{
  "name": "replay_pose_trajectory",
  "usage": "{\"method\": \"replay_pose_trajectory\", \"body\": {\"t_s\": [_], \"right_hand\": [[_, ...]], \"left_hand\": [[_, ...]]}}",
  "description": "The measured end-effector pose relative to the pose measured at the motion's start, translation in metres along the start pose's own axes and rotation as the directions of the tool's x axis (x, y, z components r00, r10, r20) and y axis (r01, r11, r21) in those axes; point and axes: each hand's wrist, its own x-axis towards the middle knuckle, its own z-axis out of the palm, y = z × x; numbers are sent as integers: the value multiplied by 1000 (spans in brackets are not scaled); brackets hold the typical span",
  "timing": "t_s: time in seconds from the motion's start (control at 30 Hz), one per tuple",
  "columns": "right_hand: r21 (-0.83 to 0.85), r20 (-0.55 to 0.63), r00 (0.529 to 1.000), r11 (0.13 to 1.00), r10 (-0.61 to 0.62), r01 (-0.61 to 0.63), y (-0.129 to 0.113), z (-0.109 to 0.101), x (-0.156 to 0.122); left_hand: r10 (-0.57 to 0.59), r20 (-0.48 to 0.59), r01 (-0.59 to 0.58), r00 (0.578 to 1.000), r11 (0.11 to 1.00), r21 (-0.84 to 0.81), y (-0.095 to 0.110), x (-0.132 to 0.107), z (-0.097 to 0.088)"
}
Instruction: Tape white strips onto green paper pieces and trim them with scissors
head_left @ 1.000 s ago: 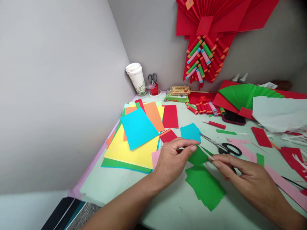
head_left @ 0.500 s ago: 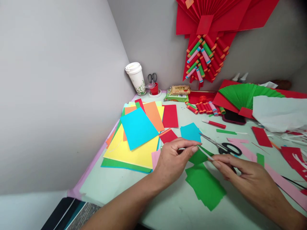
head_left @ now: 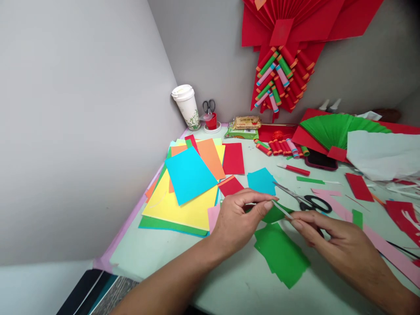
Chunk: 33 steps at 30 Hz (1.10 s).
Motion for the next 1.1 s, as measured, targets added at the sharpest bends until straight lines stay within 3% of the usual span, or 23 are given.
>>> {"method": "replay_pose_trajectory", "body": {"t_s": [0.4,0.63,1.1], "right_hand": [[47,38,998,998,45,-47,-7,-3,0],[99,77,988,985,135,-143,-10,-3,-3],[145,-129,975,976,181,-162,-24,10,-12]], "left_hand": [[49,-20,-49,999,999,-8,-1,-1,2],[30,-60,-32,998,999,-28,-2,-3,5],[-126,-126,115,984,989,-93,3,-3,5]]}}
